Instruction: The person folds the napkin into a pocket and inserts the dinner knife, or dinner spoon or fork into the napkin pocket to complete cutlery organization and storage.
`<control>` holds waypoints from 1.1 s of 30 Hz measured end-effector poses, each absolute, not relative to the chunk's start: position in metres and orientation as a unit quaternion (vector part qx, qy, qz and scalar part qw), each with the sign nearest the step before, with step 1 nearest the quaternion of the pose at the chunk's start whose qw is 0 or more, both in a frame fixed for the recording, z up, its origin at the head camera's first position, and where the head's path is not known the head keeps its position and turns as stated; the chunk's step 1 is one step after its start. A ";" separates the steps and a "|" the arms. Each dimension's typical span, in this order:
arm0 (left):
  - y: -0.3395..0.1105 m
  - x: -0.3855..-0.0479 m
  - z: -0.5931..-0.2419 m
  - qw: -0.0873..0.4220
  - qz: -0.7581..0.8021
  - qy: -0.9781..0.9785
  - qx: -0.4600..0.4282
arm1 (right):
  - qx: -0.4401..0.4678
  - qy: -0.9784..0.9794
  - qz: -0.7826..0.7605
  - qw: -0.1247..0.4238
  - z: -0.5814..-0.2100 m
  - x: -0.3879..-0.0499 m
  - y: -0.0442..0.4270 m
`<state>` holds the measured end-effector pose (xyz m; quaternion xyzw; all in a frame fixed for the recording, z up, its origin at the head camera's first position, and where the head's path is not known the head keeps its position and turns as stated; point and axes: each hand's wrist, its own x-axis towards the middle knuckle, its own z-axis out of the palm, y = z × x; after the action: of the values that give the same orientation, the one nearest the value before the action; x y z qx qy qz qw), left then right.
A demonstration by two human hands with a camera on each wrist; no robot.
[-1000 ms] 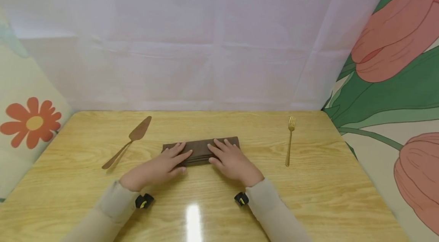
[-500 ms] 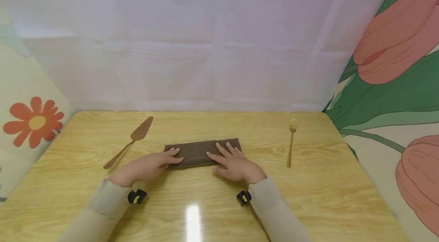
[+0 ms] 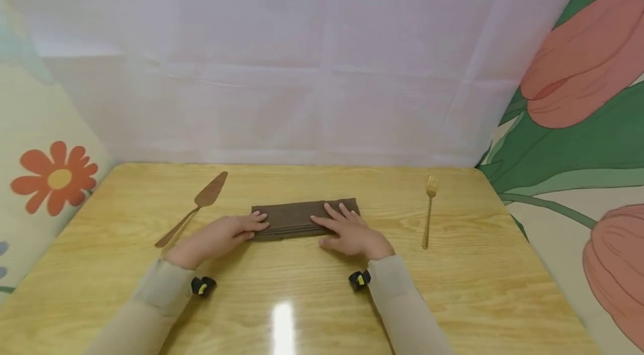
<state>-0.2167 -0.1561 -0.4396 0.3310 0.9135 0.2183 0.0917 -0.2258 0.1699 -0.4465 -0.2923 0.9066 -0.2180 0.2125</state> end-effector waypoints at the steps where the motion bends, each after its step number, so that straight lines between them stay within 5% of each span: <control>1: -0.156 -0.217 -0.440 0.091 0.219 0.913 0.332 | -0.292 0.905 -0.225 0.212 -0.447 -0.227 0.171; 7: -0.160 -0.215 -0.433 0.072 0.211 0.917 0.331 | -0.268 0.892 -0.296 0.211 -0.443 -0.229 0.170; 16: -0.156 -0.213 -0.425 0.070 0.195 0.930 0.304 | -0.265 0.927 -0.262 0.045 -0.437 -0.225 0.130; 33: -0.140 -0.209 -0.428 -0.019 0.249 0.938 0.242 | -0.291 0.893 -0.337 0.061 -0.452 -0.234 0.093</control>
<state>-0.2092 -0.1402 -0.4277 0.2422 0.9376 0.2487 -0.0186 -0.2345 0.0930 -0.4520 -0.2909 0.8932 -0.3373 0.0612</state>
